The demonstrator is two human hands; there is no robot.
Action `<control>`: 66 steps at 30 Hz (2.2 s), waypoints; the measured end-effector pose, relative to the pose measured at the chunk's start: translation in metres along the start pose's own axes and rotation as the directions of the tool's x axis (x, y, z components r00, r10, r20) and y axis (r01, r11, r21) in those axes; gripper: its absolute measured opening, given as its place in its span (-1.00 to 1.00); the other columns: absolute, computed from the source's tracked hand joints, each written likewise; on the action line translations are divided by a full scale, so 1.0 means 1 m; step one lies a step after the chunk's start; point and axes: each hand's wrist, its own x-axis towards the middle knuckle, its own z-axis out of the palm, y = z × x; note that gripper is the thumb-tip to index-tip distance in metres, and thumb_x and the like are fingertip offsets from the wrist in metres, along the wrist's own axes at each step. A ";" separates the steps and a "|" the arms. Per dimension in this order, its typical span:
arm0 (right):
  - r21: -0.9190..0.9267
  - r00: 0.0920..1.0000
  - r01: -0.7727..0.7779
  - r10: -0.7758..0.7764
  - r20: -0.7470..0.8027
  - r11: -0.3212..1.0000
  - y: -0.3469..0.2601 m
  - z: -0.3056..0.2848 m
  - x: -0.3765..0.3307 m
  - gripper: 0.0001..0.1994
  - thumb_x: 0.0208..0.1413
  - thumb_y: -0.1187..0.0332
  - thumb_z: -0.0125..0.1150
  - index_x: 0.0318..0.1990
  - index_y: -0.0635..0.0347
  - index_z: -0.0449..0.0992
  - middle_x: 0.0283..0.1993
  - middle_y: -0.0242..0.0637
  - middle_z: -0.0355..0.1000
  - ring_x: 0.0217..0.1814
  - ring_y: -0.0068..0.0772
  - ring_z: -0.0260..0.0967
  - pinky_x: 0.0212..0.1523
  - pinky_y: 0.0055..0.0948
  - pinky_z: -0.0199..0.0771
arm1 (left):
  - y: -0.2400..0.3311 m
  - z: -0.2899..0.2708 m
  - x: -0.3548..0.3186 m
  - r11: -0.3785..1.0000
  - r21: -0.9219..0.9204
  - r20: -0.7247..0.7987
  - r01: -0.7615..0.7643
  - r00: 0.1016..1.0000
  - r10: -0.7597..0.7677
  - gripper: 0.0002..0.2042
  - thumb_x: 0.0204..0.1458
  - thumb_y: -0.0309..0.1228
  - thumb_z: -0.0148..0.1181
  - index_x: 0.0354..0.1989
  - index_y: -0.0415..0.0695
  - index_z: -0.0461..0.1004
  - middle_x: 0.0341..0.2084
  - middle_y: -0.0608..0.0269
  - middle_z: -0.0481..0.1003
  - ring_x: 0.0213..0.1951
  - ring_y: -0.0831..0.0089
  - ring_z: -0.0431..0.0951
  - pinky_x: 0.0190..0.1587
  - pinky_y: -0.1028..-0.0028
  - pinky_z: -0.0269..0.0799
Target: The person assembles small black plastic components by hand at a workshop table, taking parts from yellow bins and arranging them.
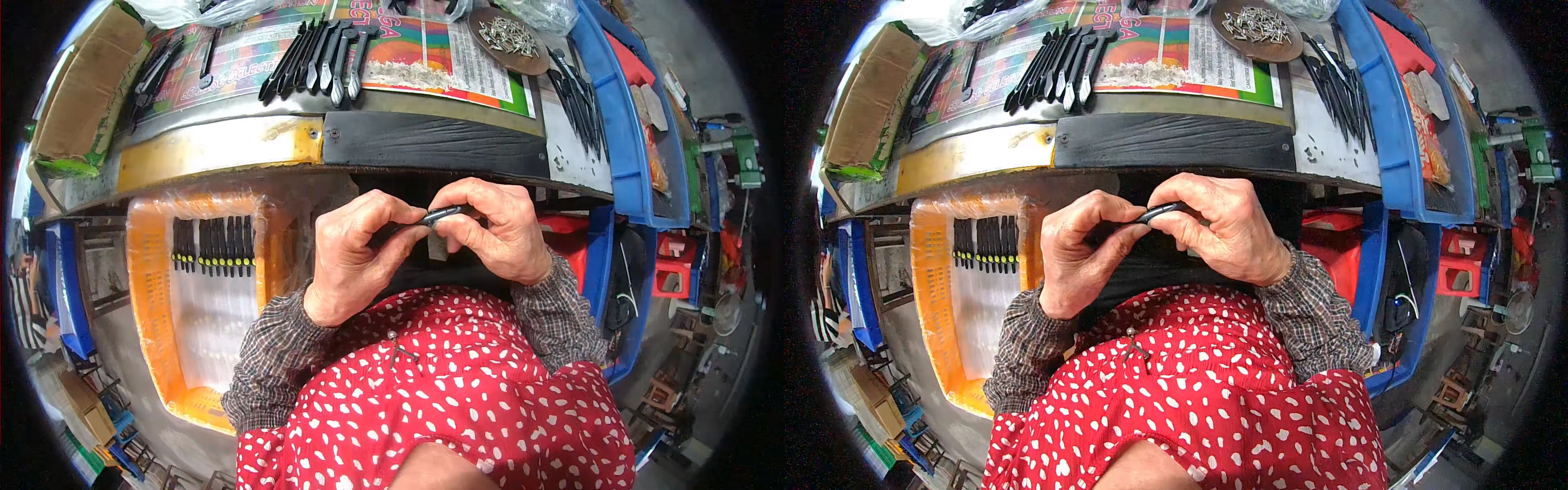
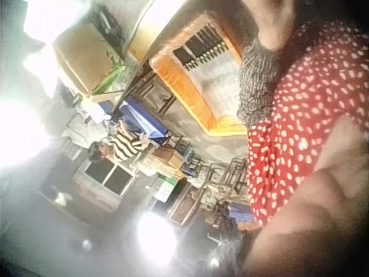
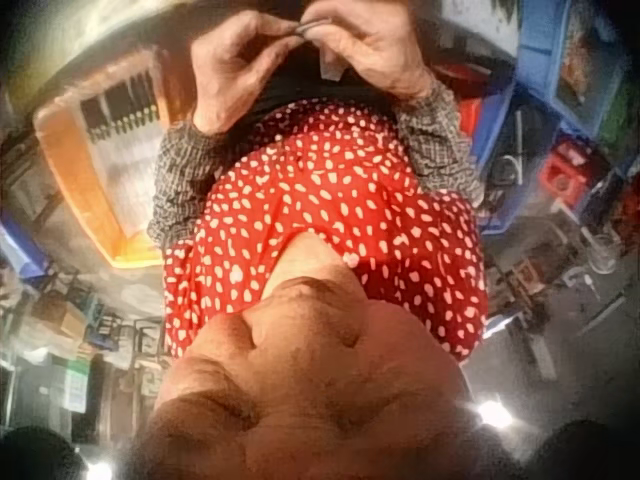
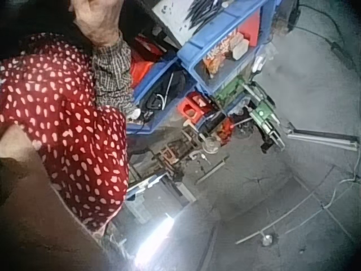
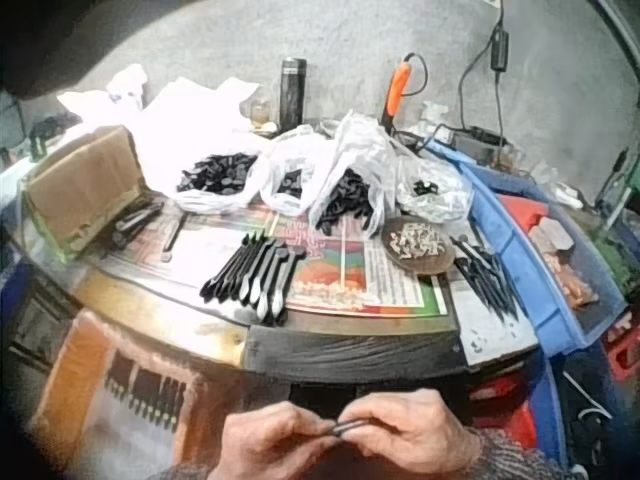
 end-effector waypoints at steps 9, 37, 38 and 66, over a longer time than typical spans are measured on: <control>0.003 0.999 0.013 -0.013 -0.037 1.000 -0.002 0.006 0.001 -0.83 0.13 0.45 0.29 -0.18 0.33 0.52 -0.34 -0.29 0.49 -0.47 -0.58 0.44 -0.49 -0.56 0.42 | 0.004 -0.010 0.005 0.999 0.030 0.004 -0.031 1.000 0.031 -0.84 -0.12 -0.68 0.37 -0.37 -0.27 0.51 -0.44 0.18 0.56 -0.38 0.45 0.58 -0.30 0.53 0.46; -0.024 0.983 0.027 -0.030 -0.179 0.999 -0.009 -0.014 0.022 -0.78 0.13 0.48 0.29 -0.09 0.35 0.50 -0.34 -0.30 0.50 -0.47 -0.66 0.42 -0.48 -0.64 0.47 | 0.010 -0.104 0.119 0.987 0.116 -0.209 0.112 0.974 -0.086 -0.79 0.11 -0.40 0.23 -0.52 -0.21 0.45 -0.73 0.48 0.29 -0.66 0.74 0.20 -0.62 0.61 0.03; -0.008 0.983 0.007 -0.008 -0.182 1.000 -0.009 -0.014 0.022 -0.80 0.13 0.50 0.28 -0.10 0.35 0.51 -0.34 -0.29 0.50 -0.47 -0.66 0.43 -0.49 -0.64 0.47 | 0.007 -0.108 0.130 0.924 0.376 -0.184 0.072 0.983 -0.001 -0.70 0.09 -0.33 0.26 -0.61 -0.21 0.41 -0.79 0.49 0.23 -0.66 0.73 0.20 -0.64 0.55 0.04; -0.304 0.998 -0.018 -0.003 -0.068 0.953 -0.030 -0.048 0.078 -0.90 0.12 0.49 0.18 -0.29 0.38 0.53 -0.44 -0.19 0.49 -0.55 -0.45 0.44 -0.49 -0.47 0.42 | -0.072 -0.198 0.150 0.288 0.896 -0.365 0.339 0.930 0.039 -0.73 -0.03 -0.22 0.30 -0.37 -0.15 0.43 -0.40 0.06 0.53 -0.27 0.02 0.55 -0.26 0.09 0.43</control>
